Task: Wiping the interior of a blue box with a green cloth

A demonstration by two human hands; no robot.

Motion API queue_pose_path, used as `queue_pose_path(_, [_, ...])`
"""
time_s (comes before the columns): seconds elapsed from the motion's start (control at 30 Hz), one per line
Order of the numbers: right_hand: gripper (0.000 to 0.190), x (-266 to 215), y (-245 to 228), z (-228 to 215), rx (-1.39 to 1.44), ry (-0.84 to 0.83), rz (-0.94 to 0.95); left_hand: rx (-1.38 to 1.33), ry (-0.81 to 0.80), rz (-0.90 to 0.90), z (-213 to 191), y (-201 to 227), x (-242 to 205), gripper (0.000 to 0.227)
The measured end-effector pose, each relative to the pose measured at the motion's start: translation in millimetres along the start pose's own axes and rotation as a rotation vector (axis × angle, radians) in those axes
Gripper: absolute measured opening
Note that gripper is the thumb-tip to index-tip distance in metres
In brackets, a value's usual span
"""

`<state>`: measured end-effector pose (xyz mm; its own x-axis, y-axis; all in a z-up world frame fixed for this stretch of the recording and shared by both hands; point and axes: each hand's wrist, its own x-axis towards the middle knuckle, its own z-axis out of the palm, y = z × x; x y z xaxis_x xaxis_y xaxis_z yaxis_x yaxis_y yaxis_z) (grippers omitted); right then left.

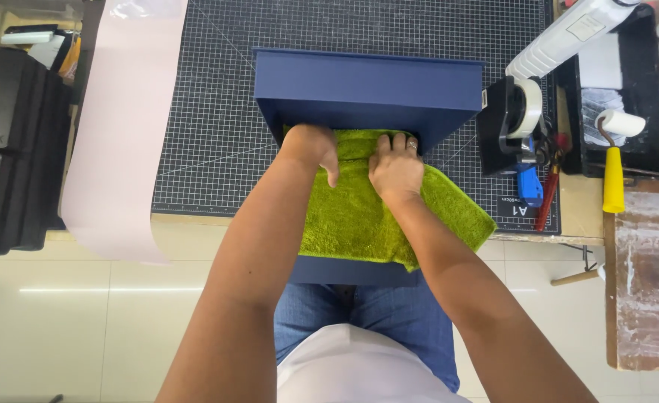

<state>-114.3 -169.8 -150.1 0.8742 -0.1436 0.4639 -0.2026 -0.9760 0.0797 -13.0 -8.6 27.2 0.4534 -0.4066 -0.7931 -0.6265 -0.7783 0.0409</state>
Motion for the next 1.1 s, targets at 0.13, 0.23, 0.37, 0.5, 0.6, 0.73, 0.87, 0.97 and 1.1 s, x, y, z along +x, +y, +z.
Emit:
queue_pose_path(0.13, [0.035, -1.8, -1.7, 0.9, -0.010, -0.018, 0.005, -0.024, -0.009, 0.013, 1.1, -2.4, -3.2, 0.078])
queue_pose_path(0.23, [0.036, -1.4, -1.4, 4.0, -0.017, -0.030, -0.001, -0.027, 0.002, 0.022, 4.8, -5.3, 4.8, 0.079])
queue_pose_path(0.37, [0.037, -1.0, -0.3, 10.6, -0.034, -0.026, -0.005, -0.039, -0.005, 0.040, 4.2, -7.2, 10.0, 0.078])
queue_pose_path(0.5, [0.038, -1.2, -4.3, 1.0, -0.048, -0.051, -0.003, -0.057, 0.015, 0.034, 6.8, -7.9, 8.3, 0.074])
queue_pose_path(0.6, [0.041, -1.8, -4.6, 4.7, -0.064, -0.048, -0.002, -0.027, -0.013, 0.060, 11.4, -9.6, 18.5, 0.078])
queue_pose_path(0.73, [0.040, 0.1, -6.4, 1.2, -0.077, -0.088, 0.003, -0.049, -0.032, 0.063, 7.1, -10.0, 10.2, 0.078])
queue_pose_path(0.87, [0.041, 0.0, -5.6, 5.9, -0.079, -0.098, -0.001, -0.068, -0.039, 0.067, 6.6, -10.4, 10.9, 0.076])
queue_pose_path(0.97, [0.042, -1.1, -3.7, 11.1, -0.084, -0.091, -0.010, -0.081, -0.054, 0.060, 4.9, -9.7, 4.9, 0.075])
queue_pose_path(1.1, [0.044, -1.9, -3.4, 11.7, -0.059, -0.147, 0.006, -0.088, -0.054, 0.069, 6.2, -10.3, 6.8, 0.073])
